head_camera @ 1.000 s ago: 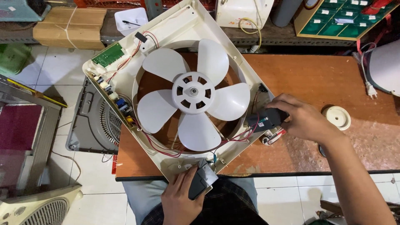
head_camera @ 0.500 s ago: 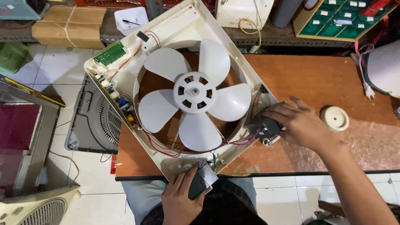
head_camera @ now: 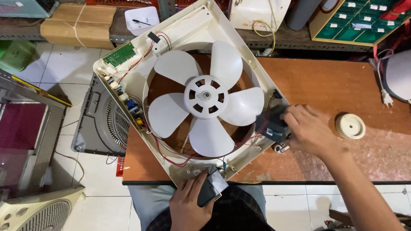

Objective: The person cleans a small white appliance with a toothbrush, then places two black capacitors into the housing of a disassembled fan. They connect wires to the capacitors and fan motor, then attach the fan grille to complete the assembly.

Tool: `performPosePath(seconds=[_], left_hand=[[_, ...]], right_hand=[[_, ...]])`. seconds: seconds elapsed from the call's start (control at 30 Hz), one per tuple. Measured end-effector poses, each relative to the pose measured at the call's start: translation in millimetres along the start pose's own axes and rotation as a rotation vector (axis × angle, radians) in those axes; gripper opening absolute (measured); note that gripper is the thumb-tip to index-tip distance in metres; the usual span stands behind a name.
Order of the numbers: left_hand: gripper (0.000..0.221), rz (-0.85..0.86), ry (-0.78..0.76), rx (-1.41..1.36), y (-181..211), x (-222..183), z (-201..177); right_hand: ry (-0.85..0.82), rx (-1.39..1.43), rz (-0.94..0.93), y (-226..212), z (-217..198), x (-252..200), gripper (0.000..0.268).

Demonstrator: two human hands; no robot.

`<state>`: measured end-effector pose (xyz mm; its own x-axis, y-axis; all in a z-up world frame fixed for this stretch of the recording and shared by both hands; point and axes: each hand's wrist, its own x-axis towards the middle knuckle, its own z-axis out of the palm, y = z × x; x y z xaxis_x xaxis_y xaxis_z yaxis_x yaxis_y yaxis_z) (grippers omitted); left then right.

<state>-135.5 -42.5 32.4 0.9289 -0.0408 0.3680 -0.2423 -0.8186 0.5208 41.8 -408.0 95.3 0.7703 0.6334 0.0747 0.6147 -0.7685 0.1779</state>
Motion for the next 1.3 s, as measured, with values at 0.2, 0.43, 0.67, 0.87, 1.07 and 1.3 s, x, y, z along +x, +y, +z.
performPosePath(seconds=[0.2,0.43,0.67,0.87,1.07,1.3], left_hand=[[0.064,0.001,0.031,0.002,-1.3,-2.2,4.7],[0.066,0.000,-0.006,0.015,-6.6,-6.5,8.2],[0.068,-0.014,-0.053,-0.011,-5.6,-4.7,6.0],[0.064,0.011,-0.005,-0.002,-3.4,-2.8,4.0],[0.066,-0.007,-0.013,0.011,-4.7,-5.5,7.4],[0.064,-0.016,-0.015,-0.007,-5.8,-6.0,8.2]], right_hand=[[-0.451,0.363,0.113,-21.7,-49.9,25.6,0.104],[-0.844,0.498,0.297,-18.9,-93.1,71.6,0.099],[-0.796,0.649,0.192,-1.4,-64.6,74.5,0.097],[-0.558,0.370,0.149,-6.4,-64.1,52.6,0.084],[-0.502,0.431,0.244,-8.0,-64.9,47.7,0.088],[-0.690,0.583,0.225,-17.6,-88.9,73.4,0.076]])
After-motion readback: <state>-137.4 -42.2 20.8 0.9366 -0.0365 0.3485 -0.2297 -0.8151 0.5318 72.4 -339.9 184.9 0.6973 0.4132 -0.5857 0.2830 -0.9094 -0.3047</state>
